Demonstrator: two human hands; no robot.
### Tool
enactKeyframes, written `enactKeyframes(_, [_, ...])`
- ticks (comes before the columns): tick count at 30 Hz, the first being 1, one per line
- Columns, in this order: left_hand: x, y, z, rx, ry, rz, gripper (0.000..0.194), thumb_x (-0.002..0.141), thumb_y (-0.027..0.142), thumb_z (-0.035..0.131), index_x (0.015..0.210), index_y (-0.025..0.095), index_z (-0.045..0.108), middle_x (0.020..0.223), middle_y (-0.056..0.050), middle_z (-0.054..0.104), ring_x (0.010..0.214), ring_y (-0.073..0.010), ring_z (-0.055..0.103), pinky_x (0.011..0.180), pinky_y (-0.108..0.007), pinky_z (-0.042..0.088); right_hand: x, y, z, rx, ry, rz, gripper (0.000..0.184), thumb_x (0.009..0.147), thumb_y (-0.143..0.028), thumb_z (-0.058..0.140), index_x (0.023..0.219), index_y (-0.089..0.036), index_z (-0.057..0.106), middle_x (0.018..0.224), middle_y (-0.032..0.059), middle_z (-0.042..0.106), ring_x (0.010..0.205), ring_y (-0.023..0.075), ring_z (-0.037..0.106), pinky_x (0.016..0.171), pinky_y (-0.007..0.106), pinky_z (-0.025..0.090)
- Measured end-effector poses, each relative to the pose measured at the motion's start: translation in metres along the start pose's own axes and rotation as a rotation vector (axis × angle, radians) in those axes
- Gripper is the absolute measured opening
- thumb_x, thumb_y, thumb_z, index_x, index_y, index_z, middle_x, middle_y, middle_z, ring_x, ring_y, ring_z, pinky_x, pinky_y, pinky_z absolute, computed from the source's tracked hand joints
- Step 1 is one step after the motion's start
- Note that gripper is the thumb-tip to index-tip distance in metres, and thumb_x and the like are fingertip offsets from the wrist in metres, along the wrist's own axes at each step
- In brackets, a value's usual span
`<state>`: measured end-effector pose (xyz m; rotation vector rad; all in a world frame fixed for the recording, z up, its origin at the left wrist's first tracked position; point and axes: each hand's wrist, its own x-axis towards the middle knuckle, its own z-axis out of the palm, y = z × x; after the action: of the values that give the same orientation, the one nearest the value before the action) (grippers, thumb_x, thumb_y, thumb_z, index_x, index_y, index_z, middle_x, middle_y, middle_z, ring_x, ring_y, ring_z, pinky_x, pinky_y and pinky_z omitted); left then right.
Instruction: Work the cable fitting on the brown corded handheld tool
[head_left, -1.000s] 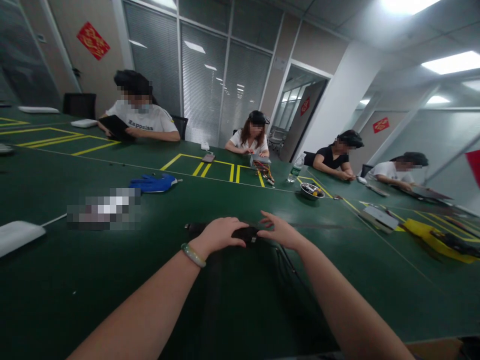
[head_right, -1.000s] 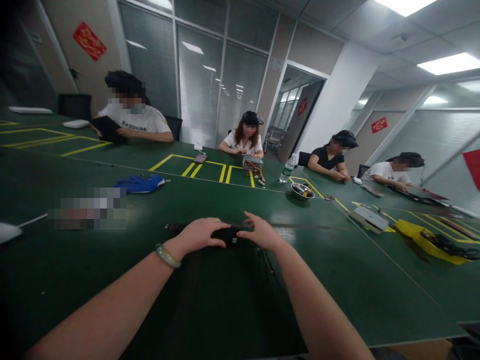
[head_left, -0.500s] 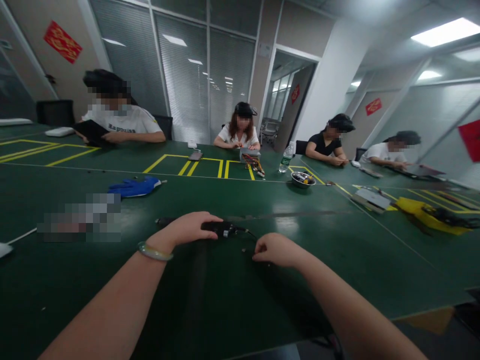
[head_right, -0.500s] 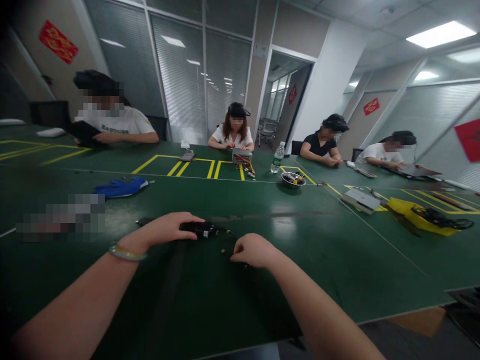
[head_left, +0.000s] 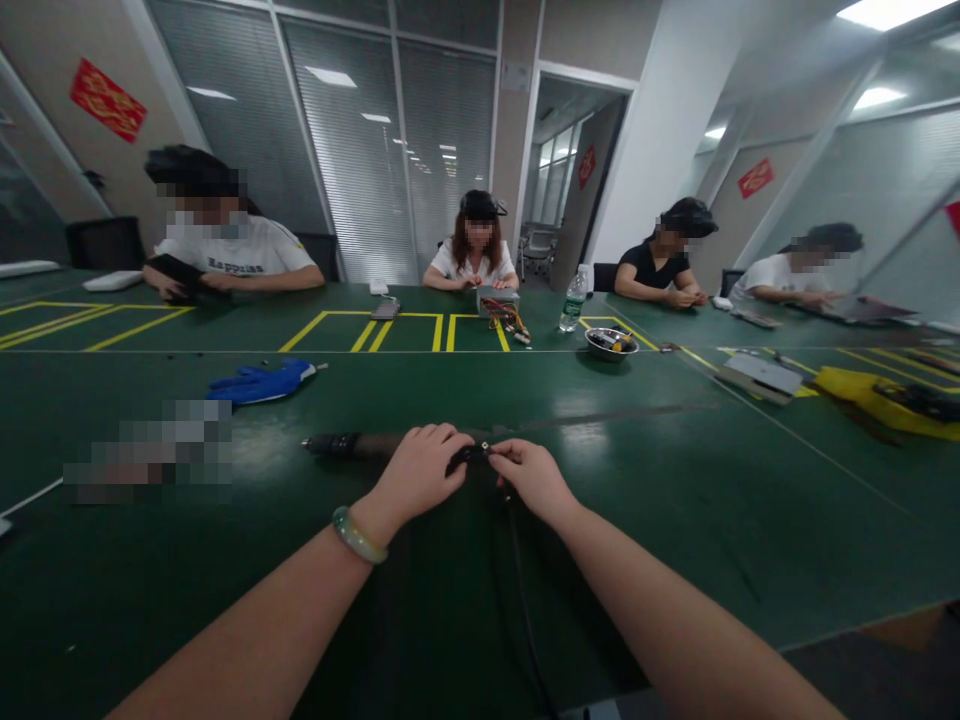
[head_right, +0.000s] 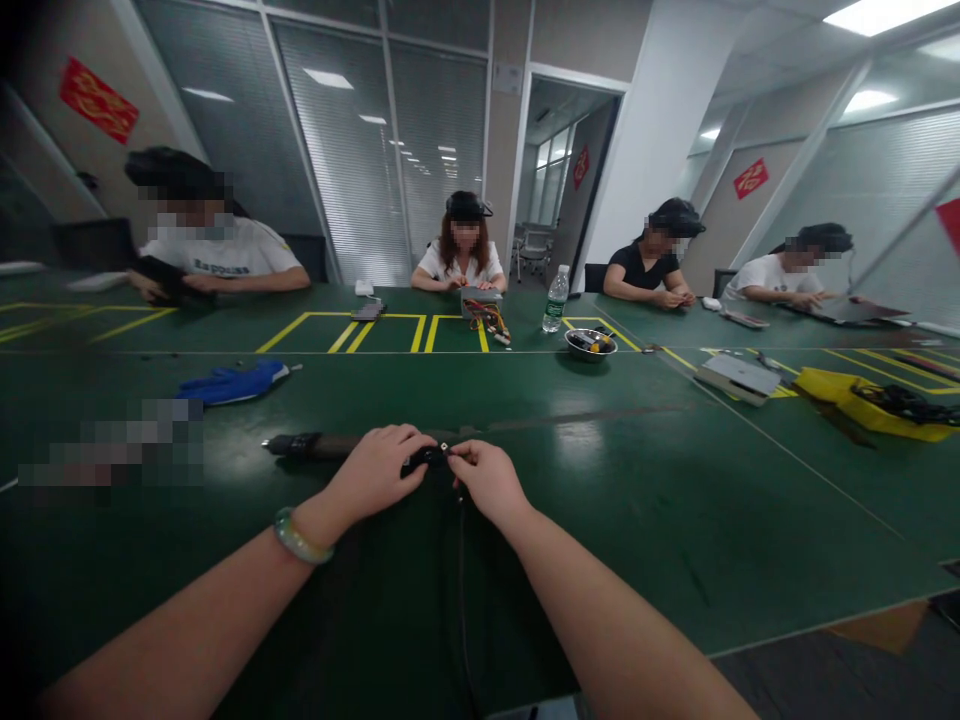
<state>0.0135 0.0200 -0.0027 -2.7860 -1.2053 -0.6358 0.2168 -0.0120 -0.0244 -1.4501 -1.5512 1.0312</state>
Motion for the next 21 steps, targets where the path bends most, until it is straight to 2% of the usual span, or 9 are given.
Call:
enactKeyframes(4, [0.001, -0.004, 0.004, -0.022, 0.019, -0.007, 0.026, 0.086, 0.026, 0.054, 0.111, 0.026, 0.063, 0.106, -0.005, 0.062, 0.096, -0.0237, 0.057, 0.085, -0.039, 0.042, -0.004, -0.003, -0.013, -0.279, 0.07, -0.028, 0.022, 0.091, -0.039, 0.057, 0.1, -0.023, 0.07, 0.062, -0.0033, 0.062, 0.055, 0.0114, 0.057, 0.053, 0.021, 0.039])
enactKeyframes(9, [0.001, -0.003, 0.008, -0.021, 0.065, -0.05, 0.023, 0.088, 0.029, 0.054, 0.108, 0.027, 0.065, 0.102, -0.004, 0.063, 0.095, -0.0234, 0.057, 0.081, -0.038, 0.042, -0.006, -0.008, -0.008, -0.531, 0.145, -0.164, 0.018, 0.091, -0.033, 0.057, 0.098, -0.027, 0.073, 0.078, -0.0026, 0.069, 0.065, 0.0119, 0.061, 0.061, 0.022, 0.039])
enactKeyframes(15, [0.001, -0.002, 0.008, -0.04, 0.075, -0.059, 0.017, 0.087, 0.03, 0.058, 0.102, 0.026, 0.065, 0.099, -0.003, 0.064, 0.092, -0.0223, 0.058, 0.079, -0.037, 0.042, -0.001, -0.012, 0.001, -0.722, 0.144, -0.138, 0.016, 0.089, -0.03, 0.059, 0.099, -0.028, 0.071, 0.082, -0.0028, 0.071, 0.068, 0.0132, 0.062, 0.061, 0.023, 0.037])
enactKeyframes(21, [0.003, -0.006, 0.008, -0.051, 0.068, -0.055, 0.013, 0.088, 0.031, 0.06, 0.098, 0.027, 0.066, 0.096, -0.002, 0.064, 0.091, -0.021, 0.058, 0.077, -0.035, 0.041, 0.005, -0.012, 0.007, -0.788, 0.123, -0.214, 0.012, 0.091, -0.032, 0.058, 0.093, -0.029, 0.069, 0.083, -0.0036, 0.071, 0.071, 0.0149, 0.063, 0.061, 0.024, 0.035])
